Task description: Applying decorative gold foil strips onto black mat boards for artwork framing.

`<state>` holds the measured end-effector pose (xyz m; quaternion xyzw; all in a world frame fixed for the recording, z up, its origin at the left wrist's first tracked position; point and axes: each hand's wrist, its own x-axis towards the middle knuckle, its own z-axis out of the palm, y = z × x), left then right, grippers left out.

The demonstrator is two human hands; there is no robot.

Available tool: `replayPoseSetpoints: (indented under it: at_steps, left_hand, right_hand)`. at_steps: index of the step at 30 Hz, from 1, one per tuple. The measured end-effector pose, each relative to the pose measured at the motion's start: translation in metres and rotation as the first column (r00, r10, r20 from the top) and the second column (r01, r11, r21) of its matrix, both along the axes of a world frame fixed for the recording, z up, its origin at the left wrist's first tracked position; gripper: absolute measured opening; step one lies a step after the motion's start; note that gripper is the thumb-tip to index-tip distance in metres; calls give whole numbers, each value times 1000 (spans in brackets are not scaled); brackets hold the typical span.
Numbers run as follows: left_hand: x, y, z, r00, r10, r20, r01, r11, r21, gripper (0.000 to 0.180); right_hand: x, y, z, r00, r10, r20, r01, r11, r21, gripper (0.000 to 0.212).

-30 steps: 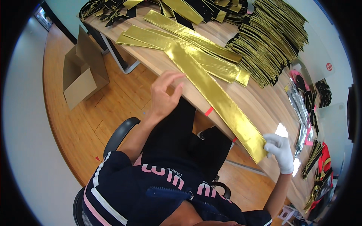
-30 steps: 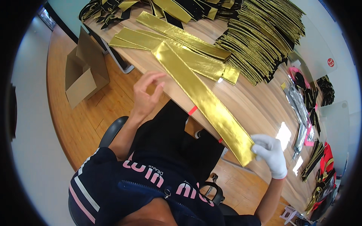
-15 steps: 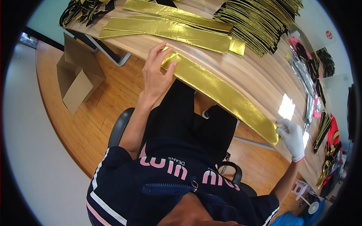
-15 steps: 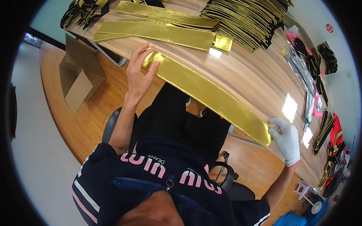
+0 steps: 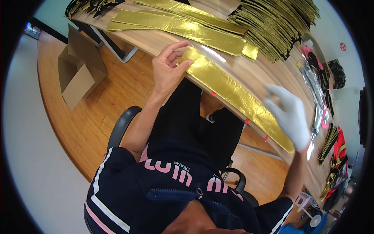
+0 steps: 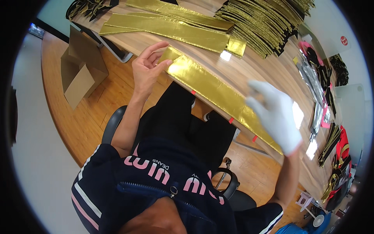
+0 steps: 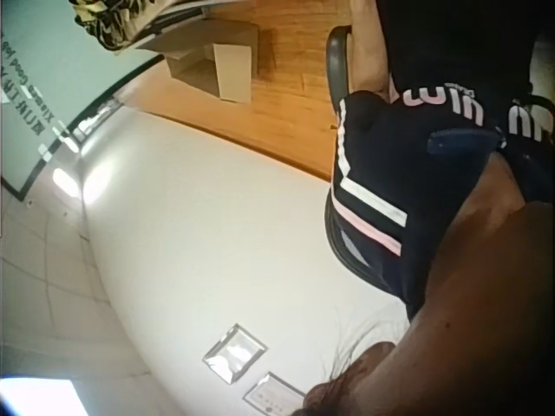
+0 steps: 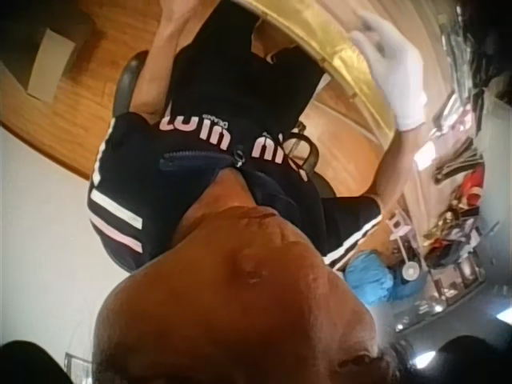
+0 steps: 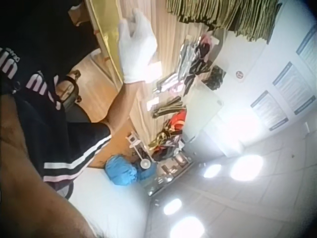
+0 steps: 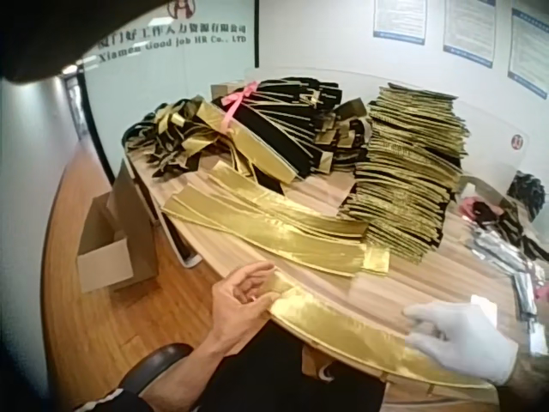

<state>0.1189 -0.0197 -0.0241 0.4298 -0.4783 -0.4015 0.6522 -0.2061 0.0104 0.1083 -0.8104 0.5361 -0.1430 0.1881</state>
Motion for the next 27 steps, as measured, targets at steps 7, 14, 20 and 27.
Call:
replayPoseSetpoints:
  at_steps: [7, 14, 20, 27]
  left_hand:
    - [-1, 5, 14, 985, -12, -172, 15, 1000, 21, 60]
    - [-20, 24, -5, 941, -104, -323, 149, 981, 121, 41]
    - [-43, 34, -13, 990, -79, -114, 86, 995, 59, 23]
    - [-46, 44, -19, 983, 18, 183, -13, 999, -31, 19]
  right_hand:
    - [69, -71, -48, 953, 106, 283, -209, 908, 363, 27]
    - [73, -83, -53, 923, -82, 376, -169, 793, 586, 18]
    - [82, -78, -57, 933, 28, 359, -199, 871, 449, 13]
    - [82, -96, -61, 923, 182, 339, -330, 829, 453, 11]
